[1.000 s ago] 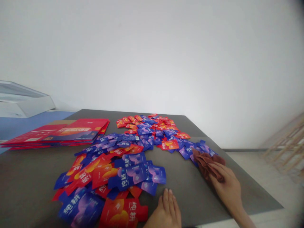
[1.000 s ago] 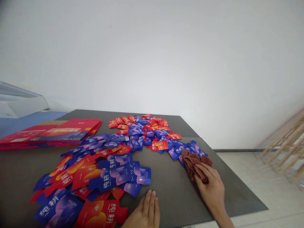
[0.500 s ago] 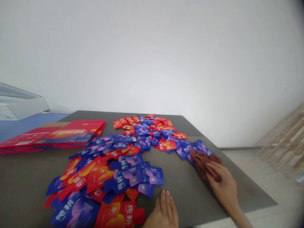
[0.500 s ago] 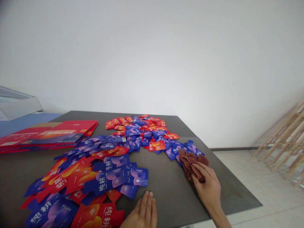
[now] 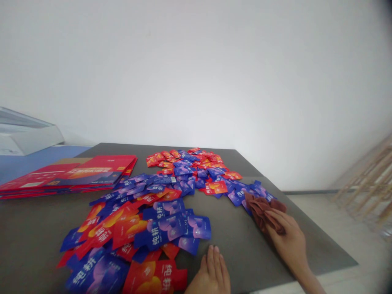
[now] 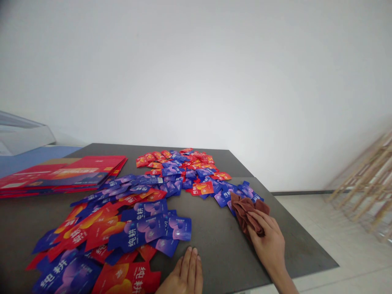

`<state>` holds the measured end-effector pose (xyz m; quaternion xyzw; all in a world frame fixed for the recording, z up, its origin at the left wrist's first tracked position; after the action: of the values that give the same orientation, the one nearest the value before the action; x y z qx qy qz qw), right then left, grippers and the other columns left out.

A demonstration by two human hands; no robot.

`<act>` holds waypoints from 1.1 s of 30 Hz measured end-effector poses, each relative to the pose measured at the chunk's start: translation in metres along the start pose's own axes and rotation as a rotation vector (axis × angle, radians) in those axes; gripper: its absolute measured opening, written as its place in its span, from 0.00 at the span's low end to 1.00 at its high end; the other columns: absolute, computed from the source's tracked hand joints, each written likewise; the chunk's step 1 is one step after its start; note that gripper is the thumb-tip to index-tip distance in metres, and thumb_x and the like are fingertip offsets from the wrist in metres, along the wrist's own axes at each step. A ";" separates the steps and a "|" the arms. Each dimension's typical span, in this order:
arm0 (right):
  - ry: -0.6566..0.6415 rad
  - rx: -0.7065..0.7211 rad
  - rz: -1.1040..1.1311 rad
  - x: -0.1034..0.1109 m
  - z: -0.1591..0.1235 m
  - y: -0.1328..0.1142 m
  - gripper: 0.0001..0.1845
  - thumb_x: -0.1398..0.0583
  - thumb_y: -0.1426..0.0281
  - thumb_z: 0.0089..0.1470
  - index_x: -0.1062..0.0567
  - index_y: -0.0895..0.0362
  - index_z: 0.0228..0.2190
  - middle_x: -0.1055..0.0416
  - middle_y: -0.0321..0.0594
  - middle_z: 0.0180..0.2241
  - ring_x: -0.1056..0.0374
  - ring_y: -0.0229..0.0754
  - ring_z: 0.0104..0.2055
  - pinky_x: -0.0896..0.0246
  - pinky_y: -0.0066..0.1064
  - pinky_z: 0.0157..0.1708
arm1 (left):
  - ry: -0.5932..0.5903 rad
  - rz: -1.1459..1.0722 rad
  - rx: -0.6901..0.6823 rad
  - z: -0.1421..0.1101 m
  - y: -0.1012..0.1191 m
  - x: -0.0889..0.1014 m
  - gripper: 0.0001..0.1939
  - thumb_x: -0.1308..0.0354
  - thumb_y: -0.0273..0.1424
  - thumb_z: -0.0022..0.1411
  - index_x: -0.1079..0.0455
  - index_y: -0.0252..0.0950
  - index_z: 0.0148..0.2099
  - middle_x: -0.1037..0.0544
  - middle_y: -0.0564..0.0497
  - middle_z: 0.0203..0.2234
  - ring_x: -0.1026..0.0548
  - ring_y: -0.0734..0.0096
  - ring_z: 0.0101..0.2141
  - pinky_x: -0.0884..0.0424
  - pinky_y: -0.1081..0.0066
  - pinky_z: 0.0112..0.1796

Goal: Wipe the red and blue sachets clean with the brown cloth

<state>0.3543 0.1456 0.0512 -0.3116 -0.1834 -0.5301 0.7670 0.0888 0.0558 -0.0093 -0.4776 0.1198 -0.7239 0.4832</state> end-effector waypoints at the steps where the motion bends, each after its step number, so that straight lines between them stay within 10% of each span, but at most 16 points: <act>1: 0.000 0.003 0.000 0.000 0.000 0.000 0.17 0.39 0.58 0.61 0.18 0.52 0.47 0.20 0.44 0.50 0.26 0.54 0.52 0.32 0.48 0.54 | 0.004 -0.001 0.007 0.000 -0.001 0.000 0.15 0.49 0.24 0.70 0.24 0.26 0.51 0.16 0.36 0.43 0.17 0.53 0.45 0.27 0.58 0.43; 33: 0.018 0.011 -0.001 0.000 -0.001 -0.001 0.17 0.39 0.58 0.62 0.18 0.53 0.46 0.19 0.45 0.49 0.26 0.55 0.52 0.31 0.48 0.53 | -0.039 0.028 -0.035 -0.004 0.011 -0.013 0.14 0.47 0.24 0.69 0.24 0.25 0.52 0.15 0.33 0.43 0.16 0.51 0.45 0.26 0.58 0.41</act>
<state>0.3537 0.1445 0.0511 -0.3024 -0.1794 -0.5325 0.7699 0.0926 0.0598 -0.0259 -0.4985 0.1298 -0.7052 0.4872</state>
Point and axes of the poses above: each hand's wrist, its own z-axis towards the middle knuckle, its own x-axis out of the back of the hand, y = z × x, the point moved 9 cm from there along z, towards the middle knuckle
